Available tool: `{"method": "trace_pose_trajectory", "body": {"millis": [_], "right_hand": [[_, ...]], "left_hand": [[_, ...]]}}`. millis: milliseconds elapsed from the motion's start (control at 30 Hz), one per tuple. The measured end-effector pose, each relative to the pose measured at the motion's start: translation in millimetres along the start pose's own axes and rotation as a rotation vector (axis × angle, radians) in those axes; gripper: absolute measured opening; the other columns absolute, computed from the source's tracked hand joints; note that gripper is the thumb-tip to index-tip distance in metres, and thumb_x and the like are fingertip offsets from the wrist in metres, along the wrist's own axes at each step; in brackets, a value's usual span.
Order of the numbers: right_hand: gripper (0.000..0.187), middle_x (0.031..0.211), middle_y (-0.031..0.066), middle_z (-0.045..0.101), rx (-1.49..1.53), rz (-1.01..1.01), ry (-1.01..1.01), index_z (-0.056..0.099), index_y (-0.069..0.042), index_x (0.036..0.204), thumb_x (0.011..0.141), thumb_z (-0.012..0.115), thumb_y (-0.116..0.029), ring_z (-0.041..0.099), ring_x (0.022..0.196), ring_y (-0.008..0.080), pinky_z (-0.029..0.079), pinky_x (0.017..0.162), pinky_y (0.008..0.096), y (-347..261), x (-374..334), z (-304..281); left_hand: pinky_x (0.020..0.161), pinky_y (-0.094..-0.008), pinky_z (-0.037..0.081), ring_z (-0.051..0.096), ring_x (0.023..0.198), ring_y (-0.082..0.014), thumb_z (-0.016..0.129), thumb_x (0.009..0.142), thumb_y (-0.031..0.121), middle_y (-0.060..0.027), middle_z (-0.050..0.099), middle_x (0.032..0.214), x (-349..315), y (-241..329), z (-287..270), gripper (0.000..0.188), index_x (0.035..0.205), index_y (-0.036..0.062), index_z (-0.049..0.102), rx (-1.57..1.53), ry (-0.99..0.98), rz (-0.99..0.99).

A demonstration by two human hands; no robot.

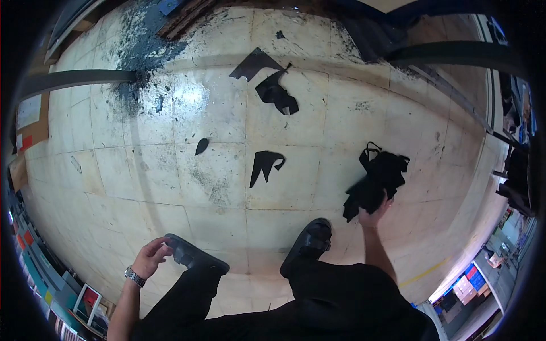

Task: The person collects black fabric scraps from the floor and places them into a white sack. They then pick up a black garment from a table, fold it, and place it into a cardboard box. The person continues to gather more scraps from the floor and add them to the sack.

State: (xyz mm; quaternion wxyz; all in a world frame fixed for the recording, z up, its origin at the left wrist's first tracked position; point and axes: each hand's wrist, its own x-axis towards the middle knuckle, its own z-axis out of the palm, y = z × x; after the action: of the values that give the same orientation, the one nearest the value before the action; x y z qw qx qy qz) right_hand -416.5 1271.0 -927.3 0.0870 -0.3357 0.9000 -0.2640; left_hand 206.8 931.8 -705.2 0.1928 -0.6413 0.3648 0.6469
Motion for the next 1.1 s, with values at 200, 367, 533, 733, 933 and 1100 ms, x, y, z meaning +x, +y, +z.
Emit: {"method": "trace_pose_trajectory", "body": {"millis": [200, 367, 533, 733, 933, 1100], "right_hand": [[0.087, 0.141, 0.0306, 0.04, -0.339, -0.072, 0.041, 0.044, -0.01, 0.145, 0.069, 0.077, -0.037, 0.033, 0.13, 0.0508, 0.026, 0.106, 0.0627, -121, 56, 26], [0.091, 0.136, 0.0335, 0.043, -0.457, -0.09, 0.058, 0.049, -0.012, 0.142, 0.065, 0.078, -0.049, 0.037, 0.128, 0.0509, 0.03, 0.103, 0.0615, -159, 105, 54], [0.086, 0.135, 0.0314, 0.046, -0.446, -0.298, 0.029, 0.049, -0.018, 0.143, 0.068, 0.077, -0.05, 0.039, 0.128, 0.0492, 0.032, 0.101, 0.0631, -239, 188, 102], [0.077, 0.14, 0.0226, 0.049, -0.375, -0.471, 0.066, 0.05, -0.023, 0.143, 0.076, 0.071, -0.054, 0.043, 0.128, 0.0424, 0.035, 0.093, 0.0663, -358, 293, 194], [0.068, 0.138, 0.0229, 0.052, -0.371, -0.451, 0.165, 0.057, -0.015, 0.136, 0.082, 0.063, -0.056, 0.046, 0.128, 0.0456, 0.037, 0.092, 0.0691, -462, 378, 270], [0.066, 0.14, 0.0209, 0.054, -0.244, -0.502, 0.027, 0.06, -0.014, 0.133, 0.083, 0.059, -0.058, 0.047, 0.128, 0.0484, 0.038, 0.093, 0.0716, -510, 383, 290]], "left_hand": [[0.085, -0.0351, 0.056, 0.068, 0.102, -0.0177, 0.056, 0.103, 0.029, -0.0078, 0.071, 0.111, -1, -6, -8, 0.043, 0.14, 0.0062, 0.051, -0.041, 0.064, -0.008], [0.085, -0.0352, 0.056, 0.069, 0.102, -0.0186, 0.057, 0.103, 0.032, -0.0082, 0.071, 0.111, 5, -15, -10, 0.046, 0.141, 0.0066, 0.05, -0.126, 0.029, -0.059], [0.086, -0.036, 0.057, 0.069, 0.102, -0.0196, 0.058, 0.103, 0.034, -0.0086, 0.071, 0.112, 6, -10, -13, 0.047, 0.141, 0.0073, 0.05, -0.217, 0.029, -0.098], [0.087, -0.0372, 0.056, 0.068, 0.104, -0.0209, 0.058, 0.102, 0.035, -0.0094, 0.07, 0.113, -9, -20, -18, 0.048, 0.141, 0.0074, 0.05, -0.286, 0.088, -0.109], [0.088, -0.0376, 0.055, 0.068, 0.105, -0.0215, 0.057, 0.103, 0.036, -0.0111, 0.07, 0.113, -30, -31, -17, 0.049, 0.141, 0.0069, 0.05, -0.401, 0.183, -0.069], [0.088, -0.0381, 0.055, 0.068, 0.104, -0.0218, 0.056, 0.103, 0.036, -0.0113, 0.069, 0.112, -64, -60, 7, 0.049, 0.141, 0.0074, 0.049, -0.585, 0.227, -0.093]]}}
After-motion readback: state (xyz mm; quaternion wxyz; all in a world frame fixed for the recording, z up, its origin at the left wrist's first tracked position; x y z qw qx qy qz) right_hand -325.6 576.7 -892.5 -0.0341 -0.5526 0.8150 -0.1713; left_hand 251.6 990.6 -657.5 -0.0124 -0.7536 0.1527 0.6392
